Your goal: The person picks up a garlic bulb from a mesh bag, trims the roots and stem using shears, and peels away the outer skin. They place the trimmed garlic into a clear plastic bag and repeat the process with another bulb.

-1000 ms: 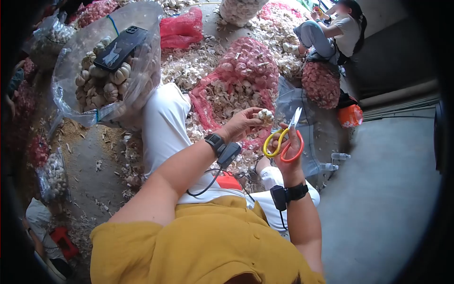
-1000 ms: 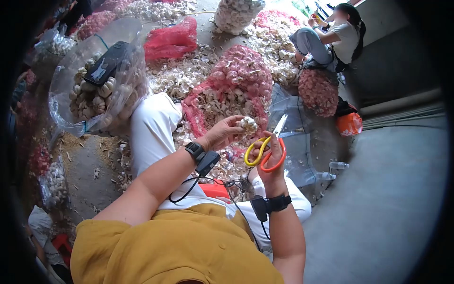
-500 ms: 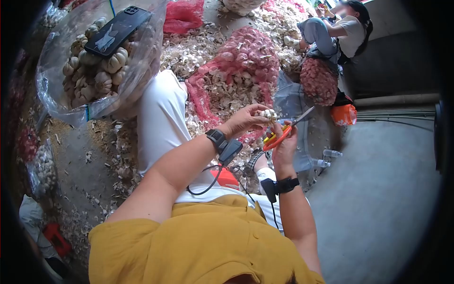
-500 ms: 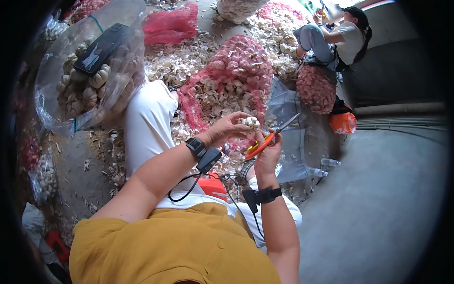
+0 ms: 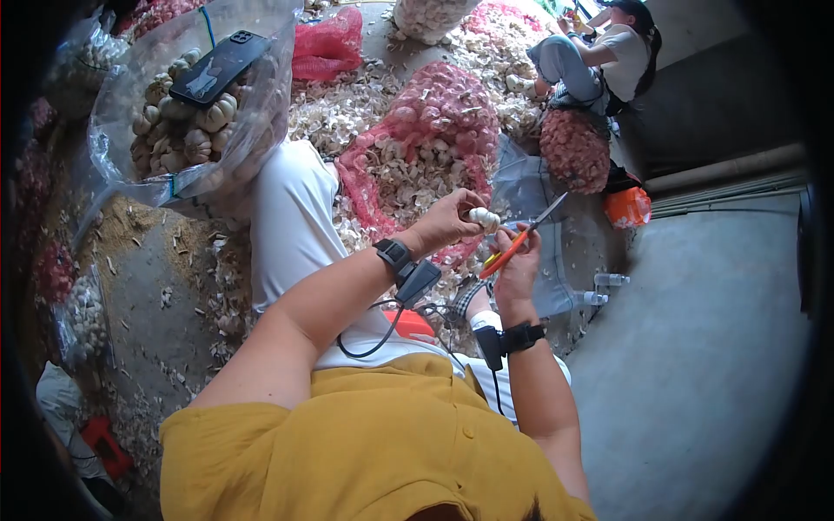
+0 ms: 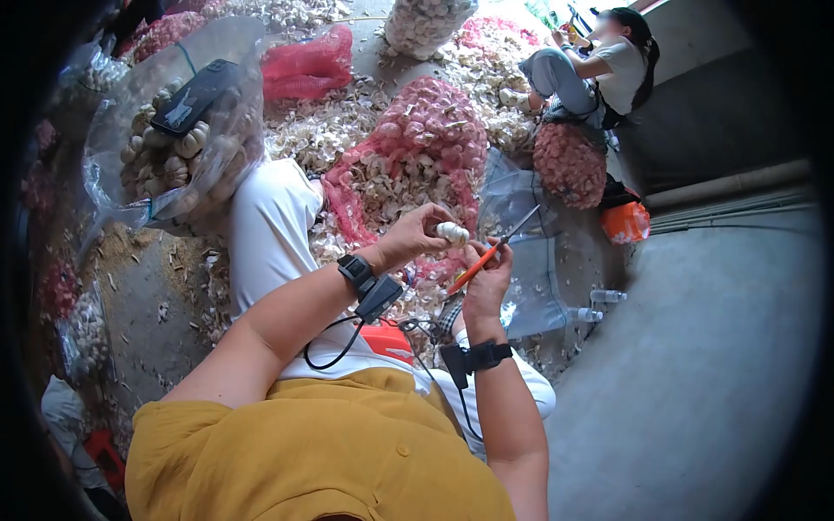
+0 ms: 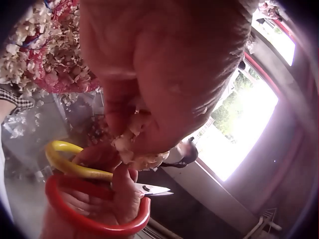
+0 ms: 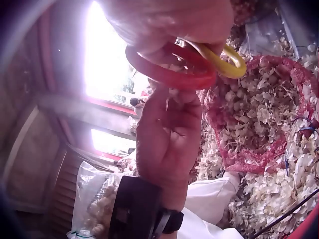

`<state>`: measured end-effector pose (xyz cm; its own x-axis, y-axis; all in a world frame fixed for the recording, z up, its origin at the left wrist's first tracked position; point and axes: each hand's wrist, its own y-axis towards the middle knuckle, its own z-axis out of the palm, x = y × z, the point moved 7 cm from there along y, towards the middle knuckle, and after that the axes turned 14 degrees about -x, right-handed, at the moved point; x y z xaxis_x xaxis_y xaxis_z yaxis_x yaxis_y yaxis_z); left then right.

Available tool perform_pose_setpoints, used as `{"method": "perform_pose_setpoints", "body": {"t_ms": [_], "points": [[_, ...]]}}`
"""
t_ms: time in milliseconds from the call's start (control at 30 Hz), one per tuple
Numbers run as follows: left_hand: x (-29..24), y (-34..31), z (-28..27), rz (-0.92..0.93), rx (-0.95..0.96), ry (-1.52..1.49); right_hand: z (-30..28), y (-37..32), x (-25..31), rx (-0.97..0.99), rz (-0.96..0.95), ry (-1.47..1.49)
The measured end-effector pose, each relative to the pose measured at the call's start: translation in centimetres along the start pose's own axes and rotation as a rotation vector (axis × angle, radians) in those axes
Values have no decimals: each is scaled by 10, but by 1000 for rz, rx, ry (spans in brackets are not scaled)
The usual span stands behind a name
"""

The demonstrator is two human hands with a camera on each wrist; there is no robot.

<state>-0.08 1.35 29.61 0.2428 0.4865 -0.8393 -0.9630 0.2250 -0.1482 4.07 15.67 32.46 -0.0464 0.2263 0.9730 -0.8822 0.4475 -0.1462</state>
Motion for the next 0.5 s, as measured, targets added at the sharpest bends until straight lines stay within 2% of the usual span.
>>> {"method": "perform_pose_setpoints", "body": {"t_ms": [133, 300, 400, 500], "points": [[-3, -7, 13, -35, 68, -40, -4, -7, 22, -5, -163, -100], [-1, -11, 23, 46, 58, 88, -7, -14, 29, 40, -312, -229], [0, -13, 21, 69, 8, 227, -11, -15, 28, 39, -322, -277], [2, -12, 24, 103, 21, 173, -13, -14, 29, 16, -349, -347]]}}
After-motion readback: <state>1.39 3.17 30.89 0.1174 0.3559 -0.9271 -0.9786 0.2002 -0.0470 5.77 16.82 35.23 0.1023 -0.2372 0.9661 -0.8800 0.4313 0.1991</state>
